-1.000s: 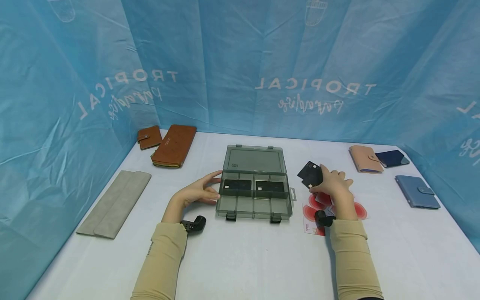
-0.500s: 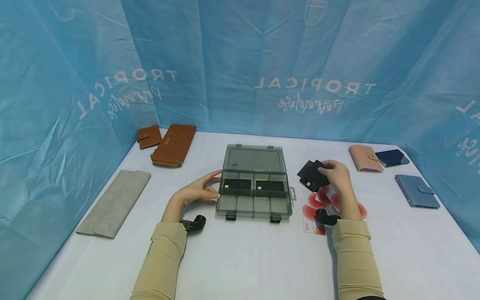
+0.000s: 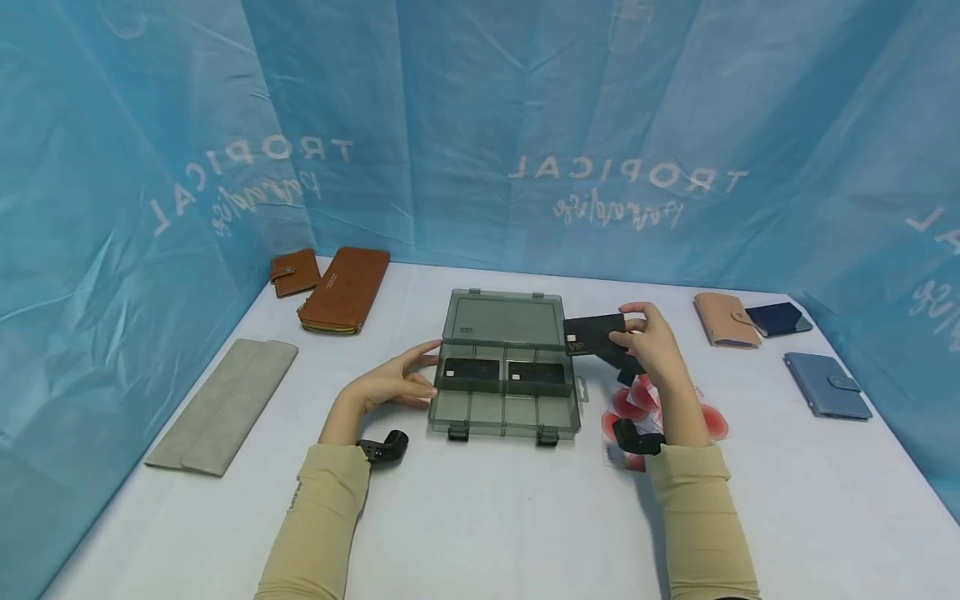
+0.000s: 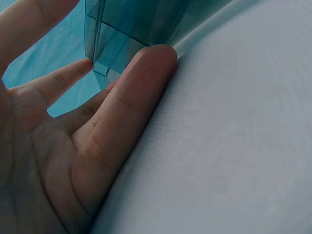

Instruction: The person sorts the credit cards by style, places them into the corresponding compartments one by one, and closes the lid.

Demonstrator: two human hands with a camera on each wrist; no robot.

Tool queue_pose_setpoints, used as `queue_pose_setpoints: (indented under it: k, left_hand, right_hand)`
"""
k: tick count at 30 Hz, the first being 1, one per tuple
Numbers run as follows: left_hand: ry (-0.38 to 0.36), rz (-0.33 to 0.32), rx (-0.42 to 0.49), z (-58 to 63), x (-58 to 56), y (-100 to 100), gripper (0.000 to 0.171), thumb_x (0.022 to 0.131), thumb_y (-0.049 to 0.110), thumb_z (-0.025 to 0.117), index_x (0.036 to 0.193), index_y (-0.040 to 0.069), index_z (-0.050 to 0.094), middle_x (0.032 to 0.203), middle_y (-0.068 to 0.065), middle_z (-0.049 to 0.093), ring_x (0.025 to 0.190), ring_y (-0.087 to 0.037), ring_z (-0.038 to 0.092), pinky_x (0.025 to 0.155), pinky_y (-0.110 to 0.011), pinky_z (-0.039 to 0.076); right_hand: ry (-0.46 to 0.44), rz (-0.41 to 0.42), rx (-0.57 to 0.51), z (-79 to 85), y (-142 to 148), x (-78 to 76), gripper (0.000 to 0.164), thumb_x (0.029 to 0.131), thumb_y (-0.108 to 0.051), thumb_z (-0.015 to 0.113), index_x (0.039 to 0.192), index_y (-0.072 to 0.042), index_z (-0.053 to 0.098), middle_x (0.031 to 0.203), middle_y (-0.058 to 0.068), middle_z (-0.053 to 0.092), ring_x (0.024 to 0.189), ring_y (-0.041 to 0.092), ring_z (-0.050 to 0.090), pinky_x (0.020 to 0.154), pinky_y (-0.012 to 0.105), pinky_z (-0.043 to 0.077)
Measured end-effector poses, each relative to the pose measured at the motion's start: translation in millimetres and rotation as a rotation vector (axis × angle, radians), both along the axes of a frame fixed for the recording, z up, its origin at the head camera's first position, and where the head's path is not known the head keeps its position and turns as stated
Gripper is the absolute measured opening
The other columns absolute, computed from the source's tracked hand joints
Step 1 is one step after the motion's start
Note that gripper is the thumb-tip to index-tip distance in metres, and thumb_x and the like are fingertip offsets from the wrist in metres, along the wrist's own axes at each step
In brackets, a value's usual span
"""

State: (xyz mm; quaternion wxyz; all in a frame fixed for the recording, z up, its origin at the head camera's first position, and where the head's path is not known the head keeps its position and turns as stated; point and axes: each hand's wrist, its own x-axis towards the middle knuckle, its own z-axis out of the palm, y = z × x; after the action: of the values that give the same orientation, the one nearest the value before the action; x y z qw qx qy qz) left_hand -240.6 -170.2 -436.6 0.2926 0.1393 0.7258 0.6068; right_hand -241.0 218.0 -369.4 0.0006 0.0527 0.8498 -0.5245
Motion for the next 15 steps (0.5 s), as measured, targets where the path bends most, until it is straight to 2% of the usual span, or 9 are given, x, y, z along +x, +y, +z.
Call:
queue_pose_setpoints:
  k: [4, 8, 10, 15]
  left_hand:
    - [0.005, -0.003, -0.003, 0.4, 0.6, -1, 0.091, 0.081, 0.009, 0.07, 0.15, 0.02, 0.012, 0.151, -0.019, 0.015, 0.093, -0.018, 0.061, 0.087, -0.041, 0.05]
    - [0.01, -0.006, -0.01, -0.5, -0.8, -1, 0.091, 0.081, 0.008, 0.07, 0.15, 0.02, 0.012, 0.151, -0.018, 0.015, 0.094, -0.017, 0.061, 0.086, -0.039, 0.05]
    - [0.007, -0.003, -0.013, -0.9, -1.3, -1, 0.091, 0.081, 0.008, 0.07, 0.15, 0.02, 0.012, 0.151, -0.018, 0.016, 0.094, -0.017, 0.061, 0.086, -0.039, 0.05]
    - [0.006, 0.006, -0.015, -1.7, -1.6, -1, 0.091, 0.08, 0.007, 0.07, 0.15, 0.02, 0.013, 0.15, -0.019, 0.017, 0.093, -0.017, 0.061, 0.084, -0.04, 0.051]
  right_hand:
    - [0.03, 0.148, 0.038, 5.6, -25, -0.5, 0.047, 0.089, -0.006, 0.058, 0.133, -0.009, 0.044, 0.102, 0.015, 0.051, 0.083, 0.025, 0.049, 0.072, 0.036, 0.047]
    - [0.002, 0.272, 0.077, 12.8, -54, -4.3, 0.032, 0.091, -0.011, 0.058, 0.122, -0.01, 0.057, 0.115, 0.019, 0.053, 0.089, 0.032, 0.054, 0.075, 0.042, 0.049]
    - [0.001, 0.33, 0.133, 16.5, -68, -5.9, 0.027, 0.091, -0.012, 0.058, 0.117, -0.009, 0.06, 0.114, 0.018, 0.055, 0.094, 0.033, 0.054, 0.078, 0.044, 0.048]
    - [-0.008, 0.458, 0.247, 18.3, -98, -15.3, 0.017, 0.087, -0.005, 0.061, 0.104, -0.006, 0.063, 0.102, 0.015, 0.062, 0.087, 0.031, 0.06, 0.077, 0.045, 0.051]
